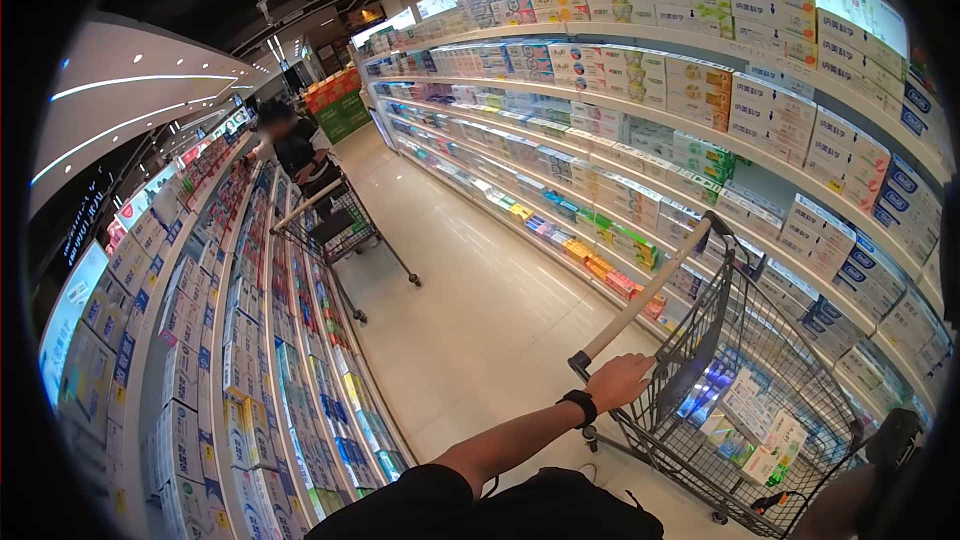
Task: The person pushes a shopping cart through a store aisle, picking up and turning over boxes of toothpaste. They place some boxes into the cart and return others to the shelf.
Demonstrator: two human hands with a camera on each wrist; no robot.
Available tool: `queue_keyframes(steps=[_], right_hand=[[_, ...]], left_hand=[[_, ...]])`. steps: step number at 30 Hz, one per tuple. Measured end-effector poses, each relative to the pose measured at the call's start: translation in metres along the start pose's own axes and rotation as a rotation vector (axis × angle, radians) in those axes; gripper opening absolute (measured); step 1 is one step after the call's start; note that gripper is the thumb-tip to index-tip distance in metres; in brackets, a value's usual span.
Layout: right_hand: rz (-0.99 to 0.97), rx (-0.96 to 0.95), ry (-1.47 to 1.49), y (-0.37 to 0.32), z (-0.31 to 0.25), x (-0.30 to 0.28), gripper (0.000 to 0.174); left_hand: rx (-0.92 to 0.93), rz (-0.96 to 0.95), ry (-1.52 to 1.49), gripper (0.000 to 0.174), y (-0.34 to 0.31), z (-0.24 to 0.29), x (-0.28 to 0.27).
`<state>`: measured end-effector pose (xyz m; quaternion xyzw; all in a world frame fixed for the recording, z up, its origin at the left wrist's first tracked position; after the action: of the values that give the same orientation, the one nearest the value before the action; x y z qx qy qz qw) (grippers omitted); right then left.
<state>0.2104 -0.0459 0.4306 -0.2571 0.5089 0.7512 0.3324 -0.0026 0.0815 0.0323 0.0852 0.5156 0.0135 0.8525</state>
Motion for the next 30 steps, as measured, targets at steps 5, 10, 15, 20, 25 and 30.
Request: queue_keyframes(steps=[5,10,15,20,25,30], right_hand=[[-0.014,-0.017,0.050,0.005,0.011,0.018,0.037],[-0.034,-0.012,0.051,-0.001,0.022,0.024,0.038],[-0.047,0.013,0.076,0.001,0.030,0.029,0.040],[-0.012,0.025,0.034,0.004,0.024,0.025,0.041],[-0.074,0.031,0.042,0.003,0.032,0.021,0.043],[-0.071,0.062,0.055,0.004,0.036,0.029,0.044]], left_hand=[[0.004,0.010,-0.014,0.036,0.001,-0.001,0.000],[-0.008,-0.034,0.000,0.038,0.002,0.000,-0.003],[0.059,0.036,-0.032,0.037,0.006,0.003,-0.009],[0.097,0.012,-0.015,0.039,0.009,0.002,-0.014],[0.037,-0.013,-0.052,0.040,0.006,-0.004,-0.014],[0.092,-0.007,-0.047,0.040,-0.004,-0.006,-0.001]])
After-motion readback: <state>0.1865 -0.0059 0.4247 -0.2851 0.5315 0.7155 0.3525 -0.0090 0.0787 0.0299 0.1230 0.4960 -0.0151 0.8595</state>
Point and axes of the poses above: each hand's wrist, its own y-axis towards the middle knuckle, its own x-axis out of the palm, z = x × y, the point moved 8 cm from there along y, towards the middle knuckle, and after that the axes turned 2 degrees about -z, right-handed, at the moved point
